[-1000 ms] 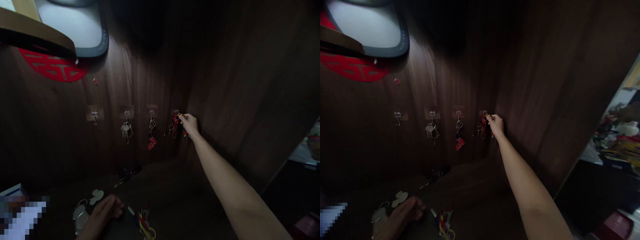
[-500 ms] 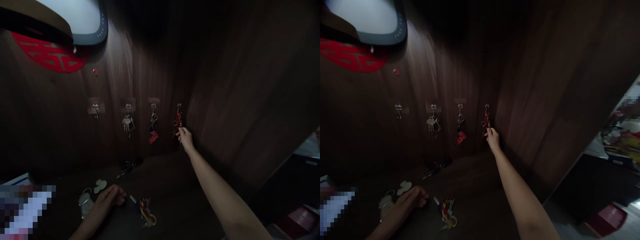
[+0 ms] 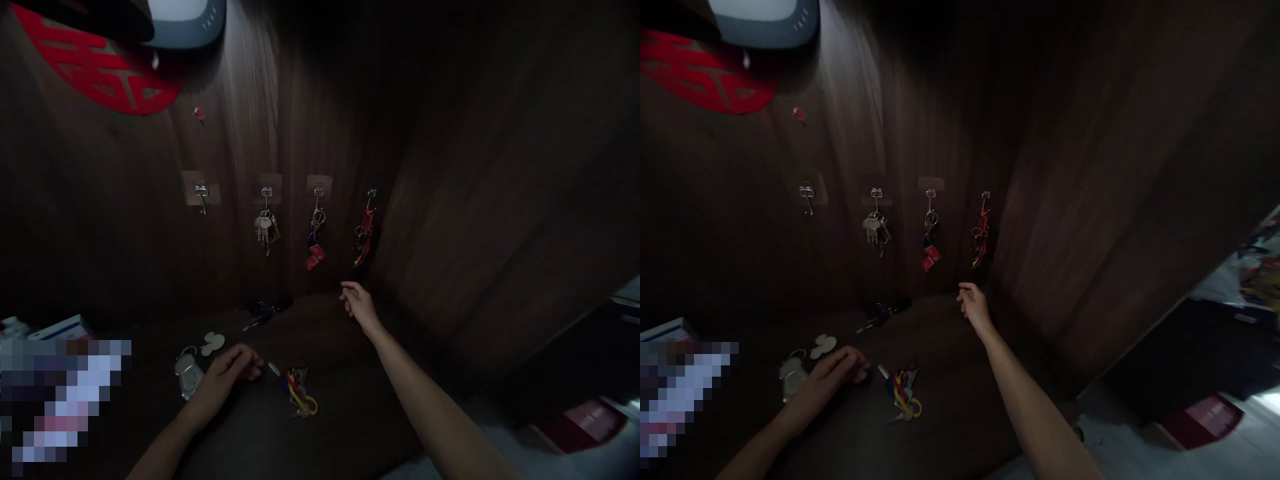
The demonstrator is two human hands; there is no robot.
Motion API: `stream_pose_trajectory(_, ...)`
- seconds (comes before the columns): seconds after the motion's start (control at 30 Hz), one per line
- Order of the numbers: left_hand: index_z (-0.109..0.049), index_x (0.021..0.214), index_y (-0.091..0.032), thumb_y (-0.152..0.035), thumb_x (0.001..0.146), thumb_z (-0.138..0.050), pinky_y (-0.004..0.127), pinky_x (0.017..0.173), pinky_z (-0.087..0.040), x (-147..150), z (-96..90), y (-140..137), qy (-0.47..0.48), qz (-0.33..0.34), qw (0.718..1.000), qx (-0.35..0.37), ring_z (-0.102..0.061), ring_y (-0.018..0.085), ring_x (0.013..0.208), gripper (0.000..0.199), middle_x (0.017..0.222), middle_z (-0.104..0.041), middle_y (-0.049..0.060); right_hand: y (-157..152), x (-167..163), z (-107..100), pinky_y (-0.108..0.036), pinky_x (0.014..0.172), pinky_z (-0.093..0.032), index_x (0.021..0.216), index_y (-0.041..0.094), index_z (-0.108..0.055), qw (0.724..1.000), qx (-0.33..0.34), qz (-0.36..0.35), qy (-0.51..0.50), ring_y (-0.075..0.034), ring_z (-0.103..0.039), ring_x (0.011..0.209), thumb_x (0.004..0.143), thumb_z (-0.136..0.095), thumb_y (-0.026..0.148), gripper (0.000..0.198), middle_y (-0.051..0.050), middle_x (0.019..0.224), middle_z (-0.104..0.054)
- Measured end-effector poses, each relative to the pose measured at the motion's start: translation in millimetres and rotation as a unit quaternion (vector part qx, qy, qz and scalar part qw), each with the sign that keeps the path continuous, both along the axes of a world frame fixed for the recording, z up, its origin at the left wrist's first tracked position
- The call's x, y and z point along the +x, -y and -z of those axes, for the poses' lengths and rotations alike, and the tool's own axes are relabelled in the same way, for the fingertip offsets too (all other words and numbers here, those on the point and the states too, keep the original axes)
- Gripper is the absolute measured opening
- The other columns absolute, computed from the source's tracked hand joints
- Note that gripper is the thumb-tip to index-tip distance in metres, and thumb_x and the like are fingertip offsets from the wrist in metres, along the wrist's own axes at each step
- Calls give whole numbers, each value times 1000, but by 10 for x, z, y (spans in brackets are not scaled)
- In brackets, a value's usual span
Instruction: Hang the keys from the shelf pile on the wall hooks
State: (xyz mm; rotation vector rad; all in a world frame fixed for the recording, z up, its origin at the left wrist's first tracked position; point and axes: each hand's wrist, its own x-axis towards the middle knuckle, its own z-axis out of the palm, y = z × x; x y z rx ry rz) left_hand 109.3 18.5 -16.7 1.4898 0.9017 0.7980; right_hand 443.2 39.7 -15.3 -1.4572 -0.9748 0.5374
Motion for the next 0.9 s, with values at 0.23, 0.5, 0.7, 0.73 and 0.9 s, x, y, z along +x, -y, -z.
stream_pose_trajectory(0.23,-64,84,-21,-41,85,-50,28,72,-52,-20,33,44,-75,26,991,110,-64,18,79,25,82,-69,1,210,-448,205,-19,40,-34,82,17,-64,990,-54,-122,53,-7,-45,41,74,-50,27,19,3,61,-59)
stream_pose_trajectory(0.5,-50,126,-34,-16,88,-48,37,98,-45,6,25,234,-191,139,887,398,-53,20,114,42,126,-58,2,531,-891,176,-27,75,-44,83,21,-68,944,-51,-244,216,-15,-60,79,80,-54,21,14,-1,86,-68)
stream_pose_trajectory(0.7,-53,123,-36,-16,86,-52,43,100,-43,109,5,324,-233,192,856,419,-48,23,121,42,133,-53,2,608,-994,117,-27,77,-45,83,22,-69,924,-36,-282,254,-15,-61,82,81,-55,17,14,-1,86,-67)
stream_pose_trajectory(0.73,-56,119,-34,-17,86,-52,42,99,-43,105,18,303,-231,178,862,416,-49,23,119,37,130,-55,3,608,-992,113,-27,78,-45,83,22,-69,923,-34,-285,256,-15,-61,82,80,-56,17,13,-1,86,-67)
stream_pose_trajectory(0.9,-63,98,-28,-22,87,-51,40,94,-47,25,120,130,-223,91,880,409,-56,23,109,17,116,-62,5,604,-965,121,-27,77,-46,84,22,-69,918,-40,-293,264,-15,-61,82,78,-60,18,12,-1,87,-66)
